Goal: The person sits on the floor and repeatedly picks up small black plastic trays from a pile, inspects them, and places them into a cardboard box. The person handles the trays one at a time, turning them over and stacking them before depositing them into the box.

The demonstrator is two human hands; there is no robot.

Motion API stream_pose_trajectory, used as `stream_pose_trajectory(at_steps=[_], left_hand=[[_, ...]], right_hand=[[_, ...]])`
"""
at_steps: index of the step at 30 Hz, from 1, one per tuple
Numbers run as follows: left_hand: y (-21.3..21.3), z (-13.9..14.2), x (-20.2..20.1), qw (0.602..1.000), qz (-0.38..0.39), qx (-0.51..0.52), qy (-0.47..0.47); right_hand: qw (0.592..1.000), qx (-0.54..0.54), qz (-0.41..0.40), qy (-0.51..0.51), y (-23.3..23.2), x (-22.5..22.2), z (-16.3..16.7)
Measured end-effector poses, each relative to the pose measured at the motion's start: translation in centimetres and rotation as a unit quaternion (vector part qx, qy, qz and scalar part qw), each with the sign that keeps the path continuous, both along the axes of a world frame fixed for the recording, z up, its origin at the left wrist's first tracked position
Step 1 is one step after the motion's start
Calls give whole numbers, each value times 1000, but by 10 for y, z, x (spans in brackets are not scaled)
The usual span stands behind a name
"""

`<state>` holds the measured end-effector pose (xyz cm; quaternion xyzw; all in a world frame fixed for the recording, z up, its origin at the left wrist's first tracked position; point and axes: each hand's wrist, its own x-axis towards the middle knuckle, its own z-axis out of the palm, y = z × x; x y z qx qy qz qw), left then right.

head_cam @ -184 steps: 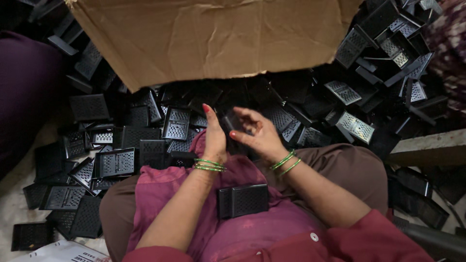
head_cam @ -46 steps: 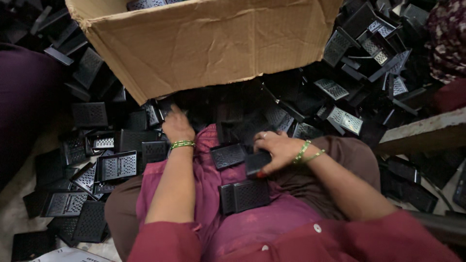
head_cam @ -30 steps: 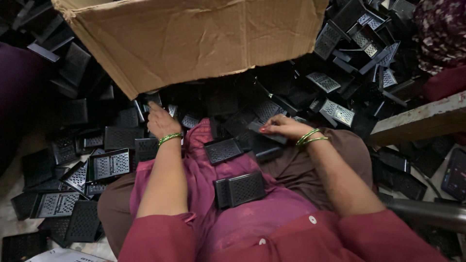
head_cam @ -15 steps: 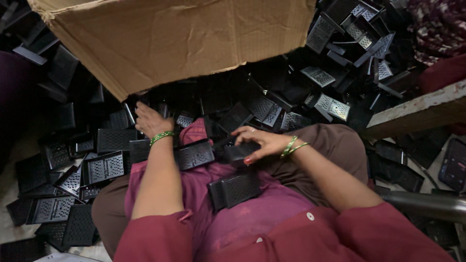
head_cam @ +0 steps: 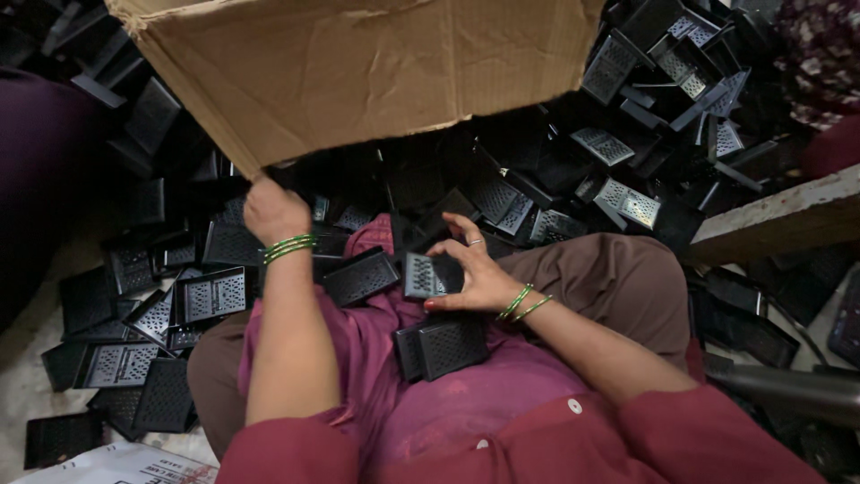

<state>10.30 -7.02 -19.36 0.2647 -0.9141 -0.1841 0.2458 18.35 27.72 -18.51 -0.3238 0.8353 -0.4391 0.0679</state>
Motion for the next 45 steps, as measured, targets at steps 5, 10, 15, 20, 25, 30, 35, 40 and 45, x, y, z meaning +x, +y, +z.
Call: stream_pose_trajectory(at_steps=[5,10,15,20,25,30,35,40,45], left_hand=[[3,31,23,994,-54,96,22],[6,36,51,970,-138,188,-73],[-8,15,65,925,-181,330,-47],[-5,-4,45,806,-261,529,48],[-7,-2,44,750,-261,607,37],[-8,-2,51,742,-213,633,50],[14,19,54,691,-238,681,51],[49,51,68,536,-301,788,-38],[73,39,62,560,-319,764,-32]], right_hand=[[999,-23,28,35,-3,-5,-17],[922,-198,-82,-323,15,-13,-47],[770,-224,-73,-592,32,-24,-42],[760,-143,-57,-632,-3,-32,-42],[786,-137,-43,-601,-26,-34,-44],[966,52,90,-235,51,-23,41],[904,298,213,-219,100,9,128],[897,294,288,-159,81,12,134],[968,62,119,-214,65,-40,126]])
